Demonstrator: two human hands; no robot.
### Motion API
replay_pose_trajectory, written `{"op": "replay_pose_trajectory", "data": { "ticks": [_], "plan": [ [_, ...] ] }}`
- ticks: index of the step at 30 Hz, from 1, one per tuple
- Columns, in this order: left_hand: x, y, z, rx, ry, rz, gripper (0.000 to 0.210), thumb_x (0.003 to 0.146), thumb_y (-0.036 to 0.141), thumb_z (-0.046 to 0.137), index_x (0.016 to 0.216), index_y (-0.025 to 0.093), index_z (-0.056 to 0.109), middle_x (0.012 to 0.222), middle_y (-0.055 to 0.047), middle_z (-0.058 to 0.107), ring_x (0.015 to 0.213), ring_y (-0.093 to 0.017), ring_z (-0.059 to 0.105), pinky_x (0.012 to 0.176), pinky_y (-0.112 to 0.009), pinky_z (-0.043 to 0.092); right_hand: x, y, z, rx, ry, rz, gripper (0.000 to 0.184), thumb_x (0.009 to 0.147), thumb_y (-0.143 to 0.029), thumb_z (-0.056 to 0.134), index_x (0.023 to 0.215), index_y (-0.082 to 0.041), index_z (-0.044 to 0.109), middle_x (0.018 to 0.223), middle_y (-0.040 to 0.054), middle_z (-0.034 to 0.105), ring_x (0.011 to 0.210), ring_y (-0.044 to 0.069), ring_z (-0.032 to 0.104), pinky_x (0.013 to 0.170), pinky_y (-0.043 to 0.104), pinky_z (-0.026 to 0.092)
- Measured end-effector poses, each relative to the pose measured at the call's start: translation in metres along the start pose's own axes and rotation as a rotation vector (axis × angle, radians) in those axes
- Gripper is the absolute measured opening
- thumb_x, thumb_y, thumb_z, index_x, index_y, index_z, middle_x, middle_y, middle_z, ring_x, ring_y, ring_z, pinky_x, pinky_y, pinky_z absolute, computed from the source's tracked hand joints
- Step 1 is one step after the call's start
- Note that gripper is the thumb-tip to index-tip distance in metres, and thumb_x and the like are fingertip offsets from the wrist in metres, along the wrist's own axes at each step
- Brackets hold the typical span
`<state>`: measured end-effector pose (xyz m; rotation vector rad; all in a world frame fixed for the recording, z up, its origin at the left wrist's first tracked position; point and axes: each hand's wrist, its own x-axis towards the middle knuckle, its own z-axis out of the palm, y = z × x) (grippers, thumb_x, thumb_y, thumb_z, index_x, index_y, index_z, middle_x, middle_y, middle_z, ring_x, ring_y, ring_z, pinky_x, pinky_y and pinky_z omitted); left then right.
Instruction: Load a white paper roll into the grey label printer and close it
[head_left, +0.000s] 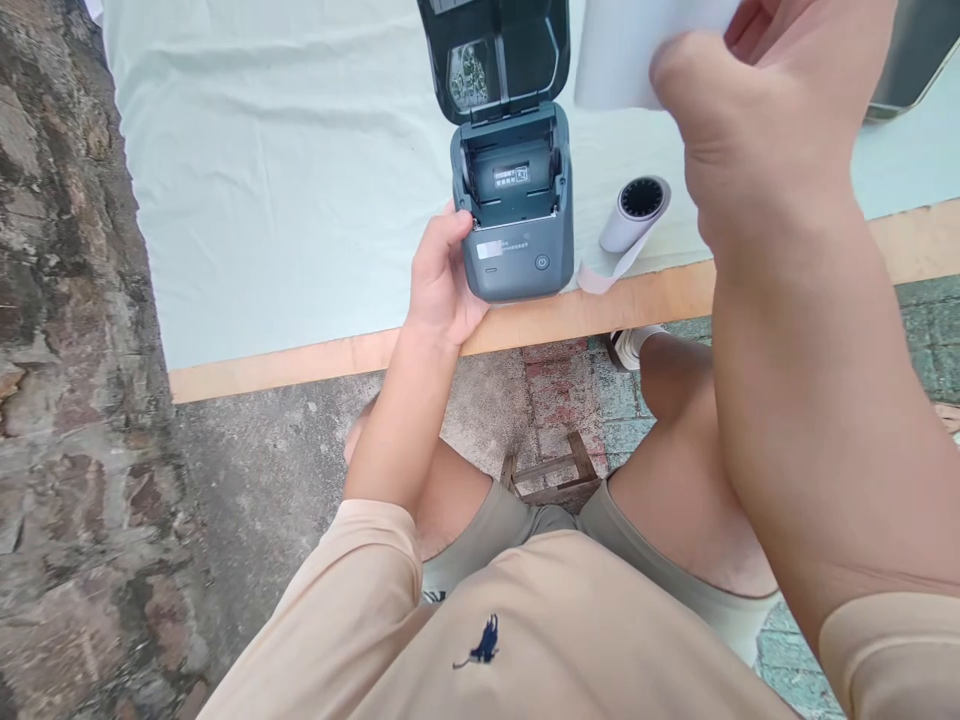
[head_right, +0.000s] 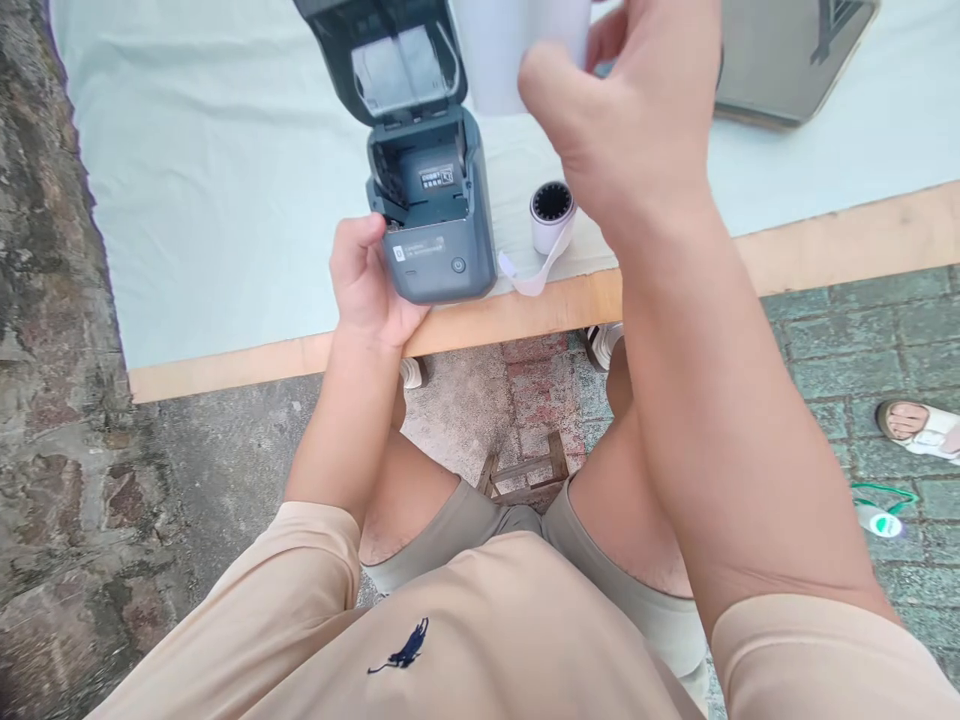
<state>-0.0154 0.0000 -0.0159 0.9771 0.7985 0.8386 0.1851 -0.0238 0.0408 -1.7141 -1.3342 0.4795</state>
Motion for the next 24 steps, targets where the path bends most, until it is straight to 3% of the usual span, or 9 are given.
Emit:
{"op": "replay_pose_trajectory", "data": {
  "ticks": [2, 3, 8, 12, 16, 18, 21, 24],
  "plan": [
    [0.0, -0.001, 0.0, -0.003, 0.001, -0.004, 0.028, 0.079, 0.048, 0.042, 0.088, 0.03, 0.062, 0.096, -0.004, 0.073, 0.131, -0.022, 0.051, 0.106, -0.038, 0.048, 0.001, 0.012, -0.004, -0.028, 0.157, -0.078, 0.039, 0.064, -0.011, 0.045, 0.103, -0.016, 0.048, 0.103, 0.0043, 0.052, 0.094, 0.012, 0.053, 0.075, 0.026, 0.041],
    [0.0, -0.001, 0.0, -0.009, -0.002, -0.003, 0.028, 0.079, 0.047, 0.042, 0.089, 0.03, 0.062, 0.097, -0.004, 0.073, 0.131, -0.022, 0.051, 0.106, -0.038, 0.048, 0.001, 0.017, -0.005, -0.048, 0.175, -0.108, 0.039, 0.061, -0.01, 0.047, 0.1, -0.015, 0.05, 0.1, 0.0045, 0.054, 0.09, 0.011, 0.052, 0.071, 0.025, 0.04],
    [0.0, -0.001, 0.001, -0.013, -0.022, 0.012, 0.03, 0.08, 0.045, 0.042, 0.093, 0.028, 0.063, 0.097, -0.005, 0.074, 0.13, -0.023, 0.052, 0.106, -0.038, 0.048, -0.003, 0.037, -0.007, -0.146, -0.022, -0.062, 0.048, 0.058, -0.005, 0.052, 0.103, -0.02, 0.054, 0.096, 0.0014, 0.057, 0.08, 0.008, 0.044, 0.071, 0.024, 0.04],
    [0.001, -0.002, 0.0, -0.022, -0.033, -0.006, 0.03, 0.08, 0.045, 0.042, 0.093, 0.029, 0.063, 0.094, -0.004, 0.074, 0.128, -0.023, 0.053, 0.105, -0.038, 0.049, -0.008, 0.038, -0.005, -0.193, -0.067, -0.011, 0.054, 0.059, -0.006, 0.053, 0.109, -0.026, 0.058, 0.099, 0.0014, 0.059, 0.077, 0.009, 0.046, 0.075, 0.026, 0.043],
    [0.001, -0.002, 0.0, -0.053, -0.056, -0.003, 0.031, 0.08, 0.044, 0.041, 0.096, 0.027, 0.063, 0.098, -0.005, 0.073, 0.128, -0.023, 0.054, 0.105, -0.039, 0.049, -0.017, 0.028, -0.015, -0.182, 0.065, -0.145, 0.053, 0.062, -0.004, 0.046, 0.111, -0.021, 0.056, 0.111, 0.0048, 0.058, 0.099, 0.015, 0.053, 0.087, 0.03, 0.044],
    [0.001, -0.002, 0.001, -0.049, -0.043, -0.015, 0.032, 0.08, 0.044, 0.041, 0.097, 0.028, 0.063, 0.096, -0.005, 0.073, 0.128, -0.023, 0.053, 0.105, -0.039, 0.049, -0.025, 0.022, -0.025, -0.198, 0.142, -0.19, 0.05, 0.06, -0.004, 0.042, 0.104, -0.02, 0.059, 0.104, 0.0051, 0.058, 0.092, 0.015, 0.054, 0.08, 0.031, 0.044],
    [0.0, -0.001, 0.003, -0.044, -0.017, -0.023, 0.033, 0.08, 0.045, 0.042, 0.099, 0.027, 0.063, 0.095, -0.005, 0.073, 0.129, -0.023, 0.053, 0.105, -0.039, 0.049, -0.038, 0.016, -0.039, -0.288, -0.004, -0.219, 0.041, 0.055, -0.008, 0.044, 0.088, -0.023, 0.063, 0.082, 0.0026, 0.053, 0.075, 0.012, 0.047, 0.071, 0.032, 0.04],
    [-0.001, -0.001, 0.004, -0.058, -0.041, -0.012, 0.034, 0.08, 0.046, 0.042, 0.097, 0.026, 0.063, 0.097, -0.006, 0.072, 0.127, -0.025, 0.054, 0.105, -0.041, 0.049, -0.044, 0.014, -0.042, -0.396, -0.198, -0.156, 0.036, 0.058, -0.015, 0.05, 0.089, -0.027, 0.064, 0.08, 0.0019, 0.048, 0.073, 0.01, 0.044, 0.071, 0.033, 0.04]
  ]
}}
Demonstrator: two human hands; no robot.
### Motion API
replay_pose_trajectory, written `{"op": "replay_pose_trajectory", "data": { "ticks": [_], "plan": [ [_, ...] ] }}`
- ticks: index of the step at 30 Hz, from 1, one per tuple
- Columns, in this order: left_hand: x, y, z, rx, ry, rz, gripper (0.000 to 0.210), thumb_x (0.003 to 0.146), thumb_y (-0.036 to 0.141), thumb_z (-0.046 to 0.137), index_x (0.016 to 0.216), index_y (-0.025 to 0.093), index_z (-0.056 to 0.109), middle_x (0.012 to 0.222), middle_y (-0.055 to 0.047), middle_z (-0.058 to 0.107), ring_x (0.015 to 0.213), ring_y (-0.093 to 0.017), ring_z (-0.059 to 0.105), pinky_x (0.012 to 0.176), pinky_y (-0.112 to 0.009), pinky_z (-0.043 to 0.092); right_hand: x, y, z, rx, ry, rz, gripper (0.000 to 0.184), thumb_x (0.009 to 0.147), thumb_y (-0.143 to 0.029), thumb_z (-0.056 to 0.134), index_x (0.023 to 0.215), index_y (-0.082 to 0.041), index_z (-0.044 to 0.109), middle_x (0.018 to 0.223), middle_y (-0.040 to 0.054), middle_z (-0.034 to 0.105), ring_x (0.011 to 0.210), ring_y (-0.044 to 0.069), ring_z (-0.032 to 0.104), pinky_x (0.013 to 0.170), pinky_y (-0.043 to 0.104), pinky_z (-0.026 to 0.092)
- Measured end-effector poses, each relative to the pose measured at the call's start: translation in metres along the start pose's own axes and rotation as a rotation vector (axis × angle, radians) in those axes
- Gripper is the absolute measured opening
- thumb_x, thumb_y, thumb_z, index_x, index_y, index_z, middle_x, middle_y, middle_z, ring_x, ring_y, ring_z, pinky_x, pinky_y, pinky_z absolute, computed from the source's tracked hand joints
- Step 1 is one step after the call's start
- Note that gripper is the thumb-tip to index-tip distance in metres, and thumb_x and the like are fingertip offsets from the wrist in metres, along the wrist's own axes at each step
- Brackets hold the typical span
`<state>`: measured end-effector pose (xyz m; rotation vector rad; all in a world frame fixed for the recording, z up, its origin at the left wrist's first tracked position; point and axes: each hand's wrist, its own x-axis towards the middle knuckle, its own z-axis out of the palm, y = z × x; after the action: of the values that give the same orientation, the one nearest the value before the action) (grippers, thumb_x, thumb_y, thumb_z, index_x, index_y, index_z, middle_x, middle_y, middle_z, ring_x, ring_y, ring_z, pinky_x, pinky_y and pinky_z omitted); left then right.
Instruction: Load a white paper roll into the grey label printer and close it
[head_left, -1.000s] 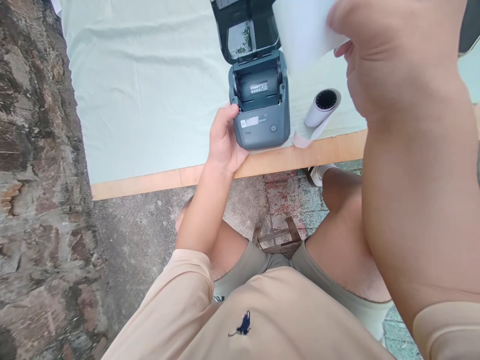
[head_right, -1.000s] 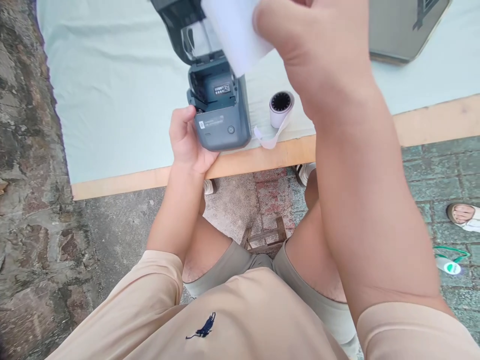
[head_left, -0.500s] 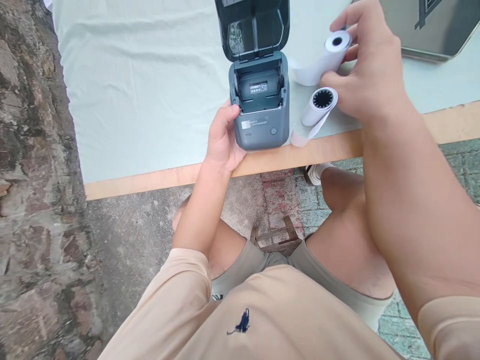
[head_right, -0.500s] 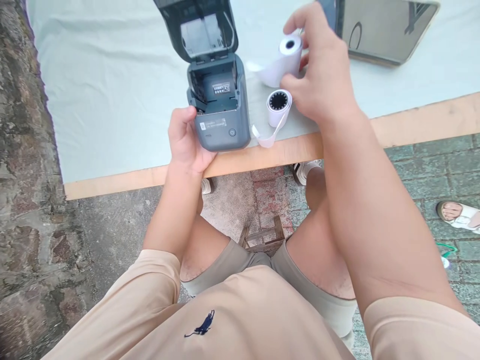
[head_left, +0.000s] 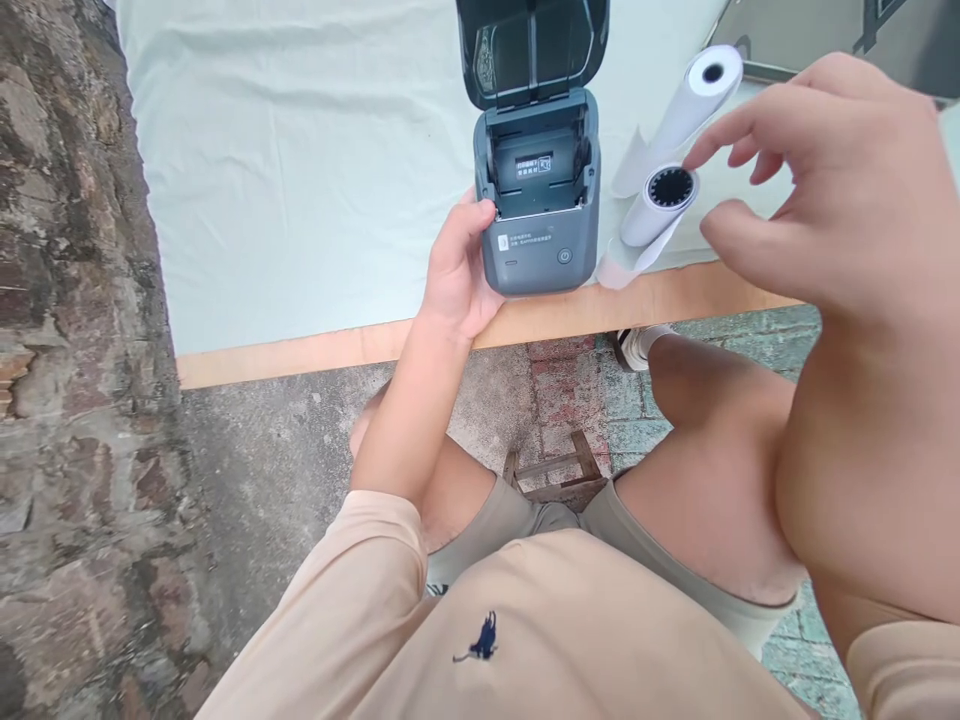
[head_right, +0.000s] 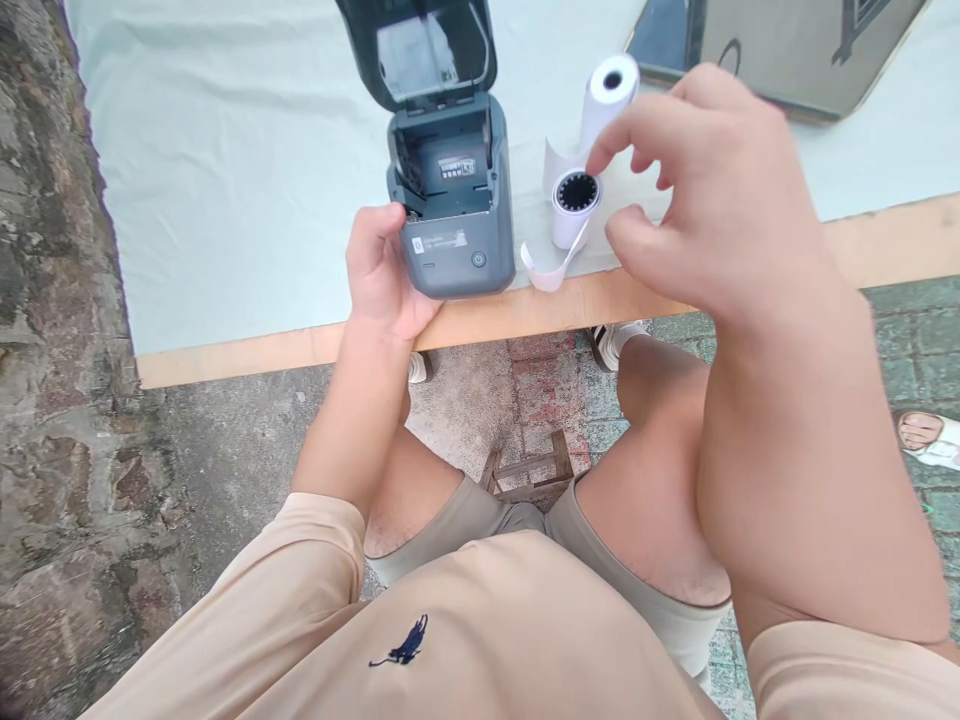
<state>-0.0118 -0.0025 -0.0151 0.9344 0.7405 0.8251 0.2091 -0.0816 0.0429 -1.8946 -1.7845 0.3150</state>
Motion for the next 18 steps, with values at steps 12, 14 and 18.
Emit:
{"op": "replay_pose_trajectory", "data": {
  "ticks": [12, 14, 18],
  "plan": [
    [0.001, -0.001, -0.004, 0.031, 0.062, 0.002, 0.032, 0.083, 0.043, 0.042, 0.103, 0.027, 0.061, 0.102, -0.005, 0.072, 0.127, -0.024, 0.055, 0.105, -0.04, 0.049, 0.003, 0.001, 0.007, -0.033, -0.036, -0.058, 0.028, 0.067, -0.027, 0.057, 0.093, -0.031, 0.064, 0.1, 0.0046, 0.052, 0.084, 0.014, 0.05, 0.073, 0.034, 0.042],
    [0.001, -0.001, -0.004, 0.031, 0.07, -0.007, 0.033, 0.084, 0.043, 0.042, 0.105, 0.027, 0.061, 0.103, -0.005, 0.072, 0.126, -0.025, 0.056, 0.105, -0.04, 0.049, 0.002, 0.002, 0.008, -0.043, -0.041, -0.062, 0.026, 0.068, -0.028, 0.057, 0.093, -0.032, 0.064, 0.102, 0.0046, 0.052, 0.086, 0.015, 0.05, 0.074, 0.035, 0.042],
    [0.001, -0.001, -0.004, 0.023, 0.064, 0.002, 0.035, 0.085, 0.042, 0.041, 0.11, 0.026, 0.06, 0.102, -0.005, 0.073, 0.126, -0.023, 0.056, 0.103, -0.038, 0.05, 0.002, 0.004, 0.013, -0.057, -0.095, -0.095, 0.021, 0.069, -0.03, 0.057, 0.088, -0.032, 0.064, 0.102, 0.0041, 0.055, 0.09, 0.018, 0.053, 0.077, 0.039, 0.042]
  ]
}}
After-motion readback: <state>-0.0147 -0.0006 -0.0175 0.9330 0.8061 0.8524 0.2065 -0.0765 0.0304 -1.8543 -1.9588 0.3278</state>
